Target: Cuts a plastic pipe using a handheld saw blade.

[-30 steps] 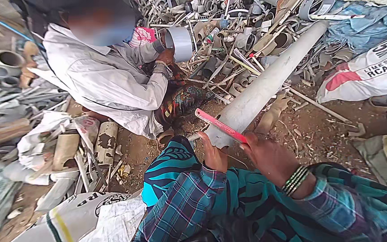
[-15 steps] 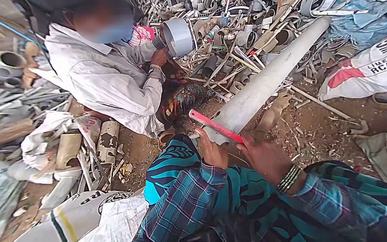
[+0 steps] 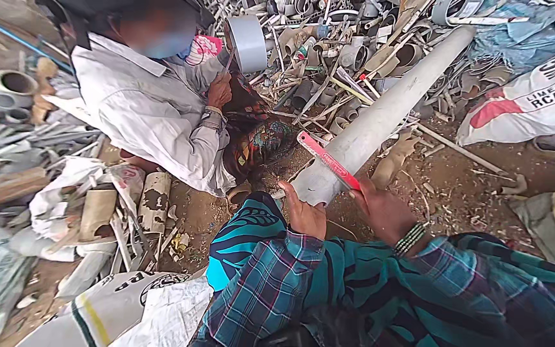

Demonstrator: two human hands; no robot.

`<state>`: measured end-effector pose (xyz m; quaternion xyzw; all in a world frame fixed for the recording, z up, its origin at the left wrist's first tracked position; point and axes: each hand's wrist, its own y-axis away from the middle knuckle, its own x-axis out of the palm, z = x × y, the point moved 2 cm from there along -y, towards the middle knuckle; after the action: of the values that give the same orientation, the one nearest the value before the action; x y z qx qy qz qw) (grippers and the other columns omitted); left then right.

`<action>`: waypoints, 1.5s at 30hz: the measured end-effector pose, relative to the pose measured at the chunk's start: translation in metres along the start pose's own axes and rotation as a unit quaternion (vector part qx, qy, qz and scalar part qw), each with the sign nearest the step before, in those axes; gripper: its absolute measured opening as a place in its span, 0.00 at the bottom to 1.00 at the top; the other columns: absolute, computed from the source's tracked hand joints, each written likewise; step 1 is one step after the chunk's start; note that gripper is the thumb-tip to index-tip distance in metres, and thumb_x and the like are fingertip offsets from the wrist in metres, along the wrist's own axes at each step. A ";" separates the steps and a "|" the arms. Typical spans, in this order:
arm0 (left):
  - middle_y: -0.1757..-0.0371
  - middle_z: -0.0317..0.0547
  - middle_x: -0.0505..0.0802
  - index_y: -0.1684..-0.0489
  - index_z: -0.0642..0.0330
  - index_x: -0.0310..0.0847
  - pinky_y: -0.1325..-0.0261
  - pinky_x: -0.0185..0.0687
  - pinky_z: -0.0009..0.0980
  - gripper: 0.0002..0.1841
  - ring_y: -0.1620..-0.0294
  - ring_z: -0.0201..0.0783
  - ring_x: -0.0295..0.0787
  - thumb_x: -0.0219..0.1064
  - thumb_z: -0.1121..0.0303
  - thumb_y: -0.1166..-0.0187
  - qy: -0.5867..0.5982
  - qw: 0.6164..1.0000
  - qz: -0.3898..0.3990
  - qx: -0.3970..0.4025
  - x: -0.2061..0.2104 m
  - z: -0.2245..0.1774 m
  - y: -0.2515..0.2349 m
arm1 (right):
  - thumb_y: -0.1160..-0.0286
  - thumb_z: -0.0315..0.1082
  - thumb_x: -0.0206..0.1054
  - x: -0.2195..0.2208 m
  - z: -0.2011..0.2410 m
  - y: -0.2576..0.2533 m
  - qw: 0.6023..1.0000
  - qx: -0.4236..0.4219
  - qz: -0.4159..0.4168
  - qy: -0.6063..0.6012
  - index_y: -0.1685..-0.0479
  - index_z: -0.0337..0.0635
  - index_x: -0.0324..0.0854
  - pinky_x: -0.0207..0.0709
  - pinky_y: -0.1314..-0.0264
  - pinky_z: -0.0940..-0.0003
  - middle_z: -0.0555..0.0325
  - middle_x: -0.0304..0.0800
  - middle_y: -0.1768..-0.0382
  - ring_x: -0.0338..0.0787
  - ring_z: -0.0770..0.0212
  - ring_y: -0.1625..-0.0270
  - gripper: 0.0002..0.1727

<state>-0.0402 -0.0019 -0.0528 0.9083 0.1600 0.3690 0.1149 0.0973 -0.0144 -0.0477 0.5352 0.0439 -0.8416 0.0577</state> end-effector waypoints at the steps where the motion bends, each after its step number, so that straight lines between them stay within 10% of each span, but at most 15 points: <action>1: 0.38 0.47 0.85 0.22 0.57 0.58 0.39 0.84 0.37 0.40 0.38 0.37 0.85 0.19 0.36 0.13 0.000 1.000 -0.002 0.002 0.000 0.000 -0.001 | 0.11 0.41 0.57 0.007 0.007 0.010 0.999 -0.039 -0.036 0.009 0.42 0.24 0.79 0.84 0.69 0.39 0.31 0.89 0.71 0.93 0.28 0.67 0.22; 5: 0.41 0.44 0.86 0.24 0.56 0.58 0.42 0.84 0.36 0.39 0.40 0.35 0.86 0.17 0.36 0.14 -0.007 1.000 0.011 0.005 0.000 -0.001 -0.001 | 0.14 0.42 0.60 0.013 0.006 0.012 0.993 -0.090 -0.074 0.013 0.50 0.26 0.82 0.83 0.77 0.43 0.35 0.87 0.75 0.92 0.33 0.74 0.21; 9: 0.37 0.47 0.84 0.21 0.60 0.57 0.36 0.82 0.36 0.35 0.37 0.36 0.84 0.21 0.43 0.09 -0.012 1.000 0.023 0.009 -0.001 -0.001 0.000 | 0.04 0.43 0.48 -0.025 -0.020 -0.026 0.994 0.076 0.074 0.006 0.32 0.27 0.74 0.78 0.47 0.30 0.24 0.88 0.55 0.90 0.22 0.46 0.25; 12: 0.51 0.42 0.88 0.35 0.62 0.64 0.44 0.87 0.32 0.13 0.50 0.31 0.90 0.41 0.71 0.09 -0.012 0.999 0.030 0.023 0.000 0.003 0.003 | 0.05 0.43 0.50 -0.039 -0.010 -0.014 0.997 0.022 0.074 0.030 0.41 0.28 0.78 0.79 0.57 0.33 0.28 0.89 0.64 0.91 0.25 0.55 0.23; 15: 0.65 0.34 0.93 0.55 0.62 0.72 0.50 0.90 0.28 0.14 0.60 0.26 0.93 0.56 0.88 0.33 -0.033 0.993 0.081 0.076 -0.003 0.007 0.005 | 0.09 0.43 0.53 -0.046 -0.006 -0.008 0.997 -0.058 -0.010 0.051 0.58 0.32 0.83 0.76 0.74 0.37 0.35 0.86 0.76 0.91 0.28 0.68 0.22; 20: 0.64 0.25 0.93 0.57 0.63 0.77 0.44 0.86 0.22 0.13 0.56 0.17 0.90 0.62 0.87 0.36 -0.135 0.966 0.190 0.115 -0.008 0.014 0.017 | 0.06 0.44 0.52 -0.068 -0.002 -0.024 0.995 0.024 0.017 0.098 0.56 0.31 0.80 0.76 0.67 0.36 0.32 0.85 0.73 0.90 0.26 0.62 0.23; 26: 0.57 0.40 0.92 0.51 0.86 0.77 0.39 0.80 0.16 0.14 0.50 0.13 0.86 0.68 0.83 0.32 -0.303 0.910 0.240 0.150 -0.015 0.016 0.028 | 0.10 0.45 0.56 -0.050 0.022 0.003 0.989 -0.075 -0.047 0.120 0.61 0.33 0.83 0.77 0.78 0.44 0.38 0.84 0.79 0.91 0.32 0.72 0.22; 29: 0.58 0.38 0.92 0.52 0.83 0.77 0.39 0.80 0.17 0.13 0.51 0.14 0.86 0.66 0.86 0.33 -0.280 0.925 0.224 0.129 -0.013 0.015 0.030 | 0.06 0.46 0.53 -0.057 0.004 -0.014 0.993 0.027 -0.009 0.117 0.57 0.30 0.79 0.77 0.68 0.36 0.31 0.86 0.72 0.91 0.25 0.62 0.24; 34: 0.65 0.28 0.91 0.57 0.76 0.78 0.47 0.81 0.14 0.09 0.58 0.10 0.85 0.66 0.86 0.34 -0.272 0.930 0.209 0.133 -0.013 0.016 0.028 | 0.18 0.47 0.58 -0.029 0.029 0.025 0.971 -0.148 -0.146 0.119 0.71 0.36 0.83 0.72 0.90 0.53 0.47 0.77 0.87 0.86 0.42 0.85 0.23; 39: 0.59 0.35 0.92 0.51 0.80 0.76 0.40 0.82 0.17 0.13 0.52 0.15 0.87 0.65 0.86 0.33 -0.254 0.939 0.200 0.120 -0.011 0.017 0.030 | 0.06 0.46 0.53 -0.054 -0.001 -0.009 0.994 0.026 -0.011 0.103 0.55 0.30 0.79 0.77 0.69 0.34 0.29 0.86 0.72 0.91 0.23 0.63 0.24; 45: 0.61 0.29 0.92 0.53 0.75 0.78 0.43 0.83 0.17 0.11 0.55 0.13 0.87 0.66 0.87 0.32 -0.242 0.937 0.223 0.121 -0.012 0.017 0.027 | 0.15 0.47 0.58 -0.034 0.010 0.015 0.980 -0.109 -0.128 0.110 0.66 0.33 0.84 0.75 0.85 0.47 0.41 0.81 0.84 0.89 0.35 0.80 0.23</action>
<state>-0.0310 -0.0331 -0.0636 0.9896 -0.0355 0.1319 -0.0459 0.1052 -0.0286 -0.0129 0.6046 0.2092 -0.7686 0.0022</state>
